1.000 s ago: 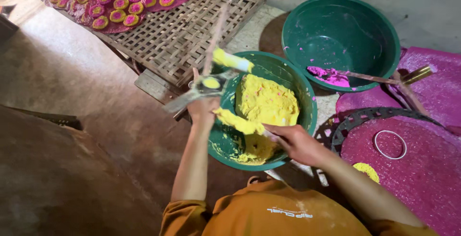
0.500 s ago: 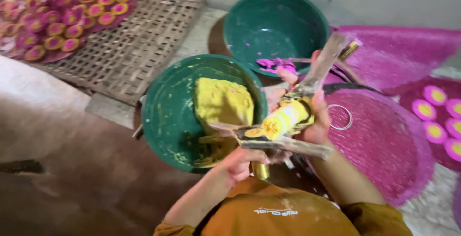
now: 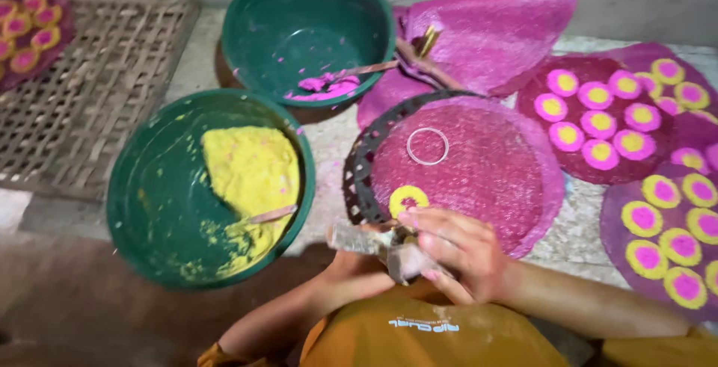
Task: The person uses a manual press to form pink and yellow dough into ring shapes on a pink mat. They repeatedly load the press with pink and yellow dough, press out rings, and arrange them on the mat.
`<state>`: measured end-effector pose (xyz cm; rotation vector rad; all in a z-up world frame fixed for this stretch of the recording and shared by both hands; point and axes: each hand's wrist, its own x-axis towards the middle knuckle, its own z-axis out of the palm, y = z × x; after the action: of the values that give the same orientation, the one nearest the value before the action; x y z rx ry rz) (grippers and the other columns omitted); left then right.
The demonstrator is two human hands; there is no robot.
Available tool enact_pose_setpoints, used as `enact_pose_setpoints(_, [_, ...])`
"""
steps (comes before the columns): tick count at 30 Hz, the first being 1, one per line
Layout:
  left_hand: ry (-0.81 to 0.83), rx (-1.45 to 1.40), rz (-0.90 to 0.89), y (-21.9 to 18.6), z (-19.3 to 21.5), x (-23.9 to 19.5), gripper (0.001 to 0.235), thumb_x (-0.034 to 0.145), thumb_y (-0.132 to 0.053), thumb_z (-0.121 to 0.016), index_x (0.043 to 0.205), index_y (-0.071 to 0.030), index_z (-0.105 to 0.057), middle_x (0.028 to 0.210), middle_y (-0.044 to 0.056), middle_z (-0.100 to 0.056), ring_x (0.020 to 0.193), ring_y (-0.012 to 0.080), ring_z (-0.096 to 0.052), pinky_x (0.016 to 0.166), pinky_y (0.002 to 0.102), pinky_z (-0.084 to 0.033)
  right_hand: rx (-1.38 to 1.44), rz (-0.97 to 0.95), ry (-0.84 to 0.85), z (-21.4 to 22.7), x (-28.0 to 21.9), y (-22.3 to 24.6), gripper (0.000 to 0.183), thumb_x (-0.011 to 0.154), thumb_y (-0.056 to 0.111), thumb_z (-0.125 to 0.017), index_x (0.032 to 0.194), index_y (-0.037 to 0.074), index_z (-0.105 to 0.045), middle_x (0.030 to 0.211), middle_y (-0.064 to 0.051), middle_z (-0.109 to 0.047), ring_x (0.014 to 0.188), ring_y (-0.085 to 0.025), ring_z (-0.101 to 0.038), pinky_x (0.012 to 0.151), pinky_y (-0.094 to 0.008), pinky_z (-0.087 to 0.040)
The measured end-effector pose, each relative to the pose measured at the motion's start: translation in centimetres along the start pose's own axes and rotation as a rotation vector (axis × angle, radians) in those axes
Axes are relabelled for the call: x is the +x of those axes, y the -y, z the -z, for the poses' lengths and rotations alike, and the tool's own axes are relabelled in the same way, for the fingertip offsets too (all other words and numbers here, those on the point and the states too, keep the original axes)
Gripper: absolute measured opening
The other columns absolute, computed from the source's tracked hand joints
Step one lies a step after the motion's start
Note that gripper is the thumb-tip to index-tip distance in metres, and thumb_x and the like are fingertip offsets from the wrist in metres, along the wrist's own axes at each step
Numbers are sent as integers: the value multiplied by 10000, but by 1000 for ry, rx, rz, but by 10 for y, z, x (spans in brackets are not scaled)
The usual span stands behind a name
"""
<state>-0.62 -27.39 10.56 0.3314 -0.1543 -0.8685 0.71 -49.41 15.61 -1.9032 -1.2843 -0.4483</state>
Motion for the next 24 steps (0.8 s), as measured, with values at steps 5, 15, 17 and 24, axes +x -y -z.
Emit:
enact_pose_setpoints(5, [-108,513,82,-42,-45,13,675,792,-149,-716,1434,-81,-521,1420,111,-618,1329,199,-604,1133,367,-450,453,-472,29,38,-69,-26,1027,914,311,-789,1677,47,-154,1737,-190,-168,1611,-336,-185,1289,-493,-188])
enact_pose_setpoints(15, [-648,1795,-369,-96,194,160,709,876,-352,-823,1446,-54,-524,1420,203,-549,1314,342,-509,1069,421,-441,815,-1153,-133,58,-215,-46,799,692,406,-826,1334,60,-497,1181,-138,-642,1125,-257,-637,937,-415,-499])
enact_pose_setpoints(17, [-936,1486,-214,-94,250,156,586,968,-327,-713,1447,-58,-509,1380,156,-589,1234,291,-539,1002,425,-449,890,-1109,-211,63,-227,-42,762,725,408,-816,1319,34,-521,1211,-145,-629,1128,-266,-622,984,-423,-480])
enact_pose_setpoints(24, [-910,584,-513,-16,281,107,426,1057,-75,-407,1476,-57,-481,1375,93,-622,1105,214,-658,984,388,-539,852,-995,-335,68,-222,-42,665,817,405,-774,1286,-13,-555,1212,-168,-641,1164,-283,-612,1025,-423,-454])
